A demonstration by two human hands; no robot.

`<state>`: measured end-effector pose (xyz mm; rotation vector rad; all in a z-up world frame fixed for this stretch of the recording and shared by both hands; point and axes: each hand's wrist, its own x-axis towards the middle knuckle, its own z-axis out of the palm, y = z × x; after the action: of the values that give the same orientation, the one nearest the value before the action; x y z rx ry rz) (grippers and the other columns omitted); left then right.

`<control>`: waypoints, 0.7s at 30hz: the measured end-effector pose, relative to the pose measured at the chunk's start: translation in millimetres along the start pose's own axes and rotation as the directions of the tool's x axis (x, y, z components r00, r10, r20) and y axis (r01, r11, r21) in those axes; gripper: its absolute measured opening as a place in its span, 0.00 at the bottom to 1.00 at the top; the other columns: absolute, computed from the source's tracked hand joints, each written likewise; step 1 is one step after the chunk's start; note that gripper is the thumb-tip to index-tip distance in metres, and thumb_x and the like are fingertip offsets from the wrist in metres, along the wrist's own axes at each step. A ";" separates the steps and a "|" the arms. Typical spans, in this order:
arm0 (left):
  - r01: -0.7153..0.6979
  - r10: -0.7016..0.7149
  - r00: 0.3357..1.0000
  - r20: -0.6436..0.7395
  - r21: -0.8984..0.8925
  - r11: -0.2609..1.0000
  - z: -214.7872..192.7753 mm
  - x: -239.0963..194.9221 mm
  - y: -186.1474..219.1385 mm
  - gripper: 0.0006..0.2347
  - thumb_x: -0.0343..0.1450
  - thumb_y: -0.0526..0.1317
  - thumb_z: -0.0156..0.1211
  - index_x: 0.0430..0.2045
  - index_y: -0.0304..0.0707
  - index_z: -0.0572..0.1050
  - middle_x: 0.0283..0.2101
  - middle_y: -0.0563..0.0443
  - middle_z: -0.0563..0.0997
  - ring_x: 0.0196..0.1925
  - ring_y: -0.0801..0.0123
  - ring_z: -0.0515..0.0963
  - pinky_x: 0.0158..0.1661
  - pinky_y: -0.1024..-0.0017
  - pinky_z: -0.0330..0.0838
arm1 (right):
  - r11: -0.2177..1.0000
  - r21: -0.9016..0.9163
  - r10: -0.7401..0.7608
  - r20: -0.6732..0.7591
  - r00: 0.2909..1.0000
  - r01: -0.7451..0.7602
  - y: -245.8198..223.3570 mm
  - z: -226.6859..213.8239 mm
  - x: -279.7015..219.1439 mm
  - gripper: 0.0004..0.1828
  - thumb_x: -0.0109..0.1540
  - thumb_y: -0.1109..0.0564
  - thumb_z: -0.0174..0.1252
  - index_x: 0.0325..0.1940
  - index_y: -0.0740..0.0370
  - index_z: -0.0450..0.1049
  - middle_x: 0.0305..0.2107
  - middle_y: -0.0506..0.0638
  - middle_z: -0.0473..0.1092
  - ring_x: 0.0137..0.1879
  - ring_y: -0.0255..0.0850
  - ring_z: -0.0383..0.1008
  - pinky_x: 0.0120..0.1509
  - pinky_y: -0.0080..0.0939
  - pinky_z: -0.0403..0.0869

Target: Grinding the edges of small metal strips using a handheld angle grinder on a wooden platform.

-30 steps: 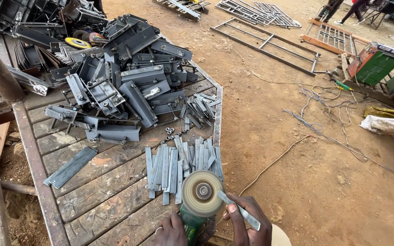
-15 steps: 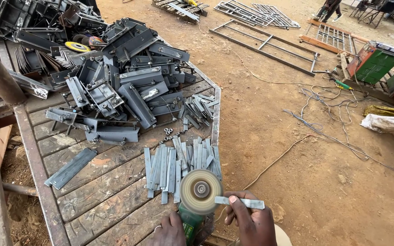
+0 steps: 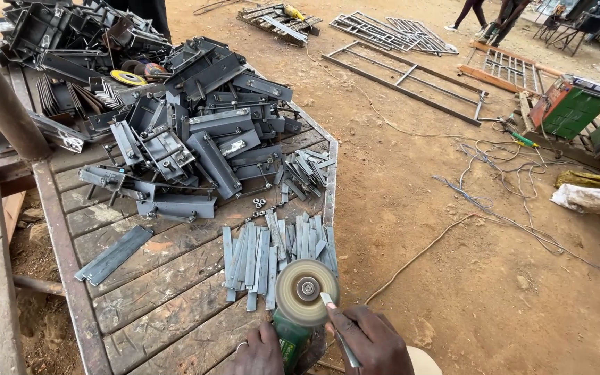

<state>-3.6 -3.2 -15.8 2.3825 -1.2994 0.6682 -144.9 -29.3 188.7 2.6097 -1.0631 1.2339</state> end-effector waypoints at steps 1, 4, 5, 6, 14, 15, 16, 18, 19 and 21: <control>0.001 -0.001 1.000 0.003 0.001 1.000 -4.1 -0.5 -1.2 0.14 0.78 0.51 0.52 0.23 0.50 0.66 0.20 0.55 0.65 0.11 0.67 0.63 0.15 0.63 0.49 | 1.000 0.001 0.001 0.003 1.000 -0.001 4.2 0.3 -3.6 0.16 0.58 0.57 0.66 0.51 0.53 0.82 0.32 0.42 0.75 0.29 0.40 0.71 0.35 0.37 0.73; -0.032 0.033 0.991 0.130 -0.010 0.999 -11.6 6.0 -2.3 0.12 0.77 0.52 0.51 0.28 0.49 0.68 0.22 0.56 0.68 0.13 0.68 0.69 0.15 0.63 0.55 | 0.957 -0.196 -0.215 0.021 0.976 0.215 19.1 1.1 -7.9 0.17 0.61 0.57 0.66 0.55 0.52 0.79 0.34 0.39 0.71 0.27 0.38 0.63 0.34 0.34 0.70; -0.041 0.043 0.992 0.115 -0.014 0.999 -11.2 9.6 -2.2 0.10 0.77 0.50 0.50 0.28 0.49 0.68 0.22 0.55 0.67 0.13 0.67 0.69 0.15 0.62 0.55 | 0.957 -0.116 -0.265 0.025 0.964 0.266 24.7 1.2 -8.2 0.16 0.62 0.58 0.66 0.54 0.54 0.80 0.34 0.42 0.72 0.29 0.38 0.66 0.37 0.35 0.73; -0.046 0.048 0.992 0.114 -0.016 0.999 -12.9 6.5 -3.5 0.09 0.76 0.48 0.49 0.29 0.48 0.68 0.22 0.55 0.67 0.13 0.65 0.70 0.14 0.62 0.55 | 0.949 -0.028 -0.312 0.037 0.949 0.313 28.5 0.3 -12.0 0.15 0.62 0.58 0.66 0.54 0.56 0.80 0.35 0.45 0.73 0.30 0.38 0.70 0.40 0.36 0.75; -0.014 0.013 0.997 0.070 0.004 1.000 -2.7 -2.9 0.4 0.09 0.77 0.47 0.52 0.27 0.49 0.68 0.22 0.55 0.66 0.11 0.68 0.65 0.14 0.64 0.53 | 0.952 0.184 0.255 -0.032 0.967 -0.245 12.0 -11.6 4.2 0.10 0.62 0.52 0.60 0.42 0.50 0.85 0.31 0.41 0.77 0.27 0.29 0.75 0.32 0.29 0.74; 0.000 -0.001 0.999 0.046 0.013 1.000 -1.6 -2.7 0.9 0.09 0.77 0.46 0.52 0.27 0.50 0.68 0.22 0.56 0.66 0.11 0.67 0.64 0.14 0.63 0.53 | 0.965 0.133 0.233 -0.056 0.971 -0.224 12.8 -8.6 6.6 0.10 0.63 0.53 0.60 0.43 0.51 0.84 0.33 0.41 0.77 0.34 0.31 0.80 0.36 0.31 0.77; -0.002 0.002 0.999 0.046 0.012 1.000 0.7 -4.5 0.1 0.09 0.77 0.46 0.52 0.27 0.50 0.68 0.22 0.56 0.66 0.11 0.67 0.64 0.14 0.63 0.53 | 0.965 0.131 0.236 -0.057 0.970 -0.227 16.6 -9.1 8.1 0.10 0.63 0.53 0.60 0.43 0.51 0.84 0.33 0.41 0.77 0.34 0.31 0.80 0.36 0.31 0.77; -0.033 0.032 0.969 0.247 0.000 0.999 5.4 -8.2 -1.6 0.08 0.75 0.49 0.49 0.38 0.49 0.69 0.26 0.55 0.69 0.14 0.65 0.73 0.14 0.62 0.58 | 0.995 0.063 -0.079 0.059 0.995 0.075 24.3 -9.9 11.3 0.14 0.62 0.60 0.59 0.52 0.56 0.80 0.36 0.48 0.75 0.37 0.43 0.77 0.42 0.42 0.75; -0.035 0.034 0.968 0.248 -0.001 0.999 2.9 -7.6 -2.6 0.08 0.75 0.49 0.49 0.38 0.49 0.69 0.26 0.55 0.69 0.14 0.65 0.73 0.14 0.62 0.58 | 0.995 0.062 -0.076 0.060 0.995 0.072 30.2 -7.2 6.6 0.14 0.62 0.60 0.59 0.52 0.56 0.80 0.36 0.48 0.75 0.37 0.43 0.77 0.42 0.42 0.75; -0.037 0.036 0.983 0.180 0.006 0.999 -0.5 -5.0 -2.9 0.08 0.76 0.49 0.50 0.34 0.50 0.69 0.24 0.56 0.68 0.13 0.67 0.71 0.14 0.63 0.54 | 0.948 -0.050 -0.301 0.191 0.934 0.315 43.3 -1.1 -1.2 0.19 0.61 0.61 0.58 0.57 0.56 0.78 0.42 0.52 0.74 0.34 0.48 0.72 0.40 0.48 0.75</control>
<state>-3.5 2.0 -18.4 2.4803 -1.4180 0.4792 -172.6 -61.1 179.0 2.7309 -0.6675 0.8827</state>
